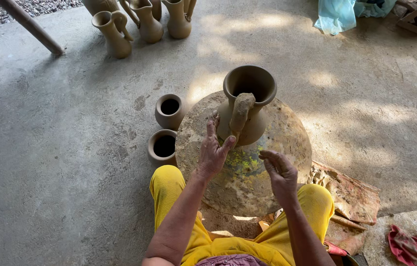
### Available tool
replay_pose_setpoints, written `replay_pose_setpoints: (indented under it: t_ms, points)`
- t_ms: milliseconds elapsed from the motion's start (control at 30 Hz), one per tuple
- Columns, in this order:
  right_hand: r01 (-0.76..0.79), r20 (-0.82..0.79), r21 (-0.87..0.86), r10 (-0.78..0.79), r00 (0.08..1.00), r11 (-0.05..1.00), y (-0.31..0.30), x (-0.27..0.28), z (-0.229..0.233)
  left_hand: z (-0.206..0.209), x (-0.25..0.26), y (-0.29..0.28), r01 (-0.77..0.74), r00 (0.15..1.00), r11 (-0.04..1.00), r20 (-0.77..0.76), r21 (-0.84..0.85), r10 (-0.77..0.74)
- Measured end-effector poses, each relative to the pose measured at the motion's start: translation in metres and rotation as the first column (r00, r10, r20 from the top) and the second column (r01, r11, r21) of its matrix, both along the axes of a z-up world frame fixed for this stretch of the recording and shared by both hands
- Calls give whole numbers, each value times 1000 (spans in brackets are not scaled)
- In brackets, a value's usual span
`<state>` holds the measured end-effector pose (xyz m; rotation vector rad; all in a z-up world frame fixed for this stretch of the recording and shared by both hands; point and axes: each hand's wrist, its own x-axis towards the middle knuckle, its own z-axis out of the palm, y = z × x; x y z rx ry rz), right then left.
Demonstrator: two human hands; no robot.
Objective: The person attaches handles to a ceramic vessel by hand and with a tool, then rolls and shapes a large piece of clay on a pottery wheel.
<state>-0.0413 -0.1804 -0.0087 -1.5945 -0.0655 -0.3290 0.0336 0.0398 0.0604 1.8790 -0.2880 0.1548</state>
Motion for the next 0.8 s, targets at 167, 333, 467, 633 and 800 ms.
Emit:
replay_pose_setpoints:
  t_ms: [167,333,467,633,800]
  points:
    - [21,-24,-226,-27,999,974,15,1,1,17,18,-8,93,994,996,63,-17,-92]
    - [-7,-8,-298,5,1000,955,27,-1,5,9,36,-12,31,999,996,4,89,-31]
    - [-24,-62,-308,5,998,951,26,0,8,-4,44,-13,14,999,996,50,91,-19]
    - [-45,-70,-282,27,997,958,30,9,2,-6,56,-10,15,1000,995,-27,103,-12]
    - [3,-71,-472,-42,997,882,49,43,-7,-4,63,-3,59,998,995,15,82,-60]
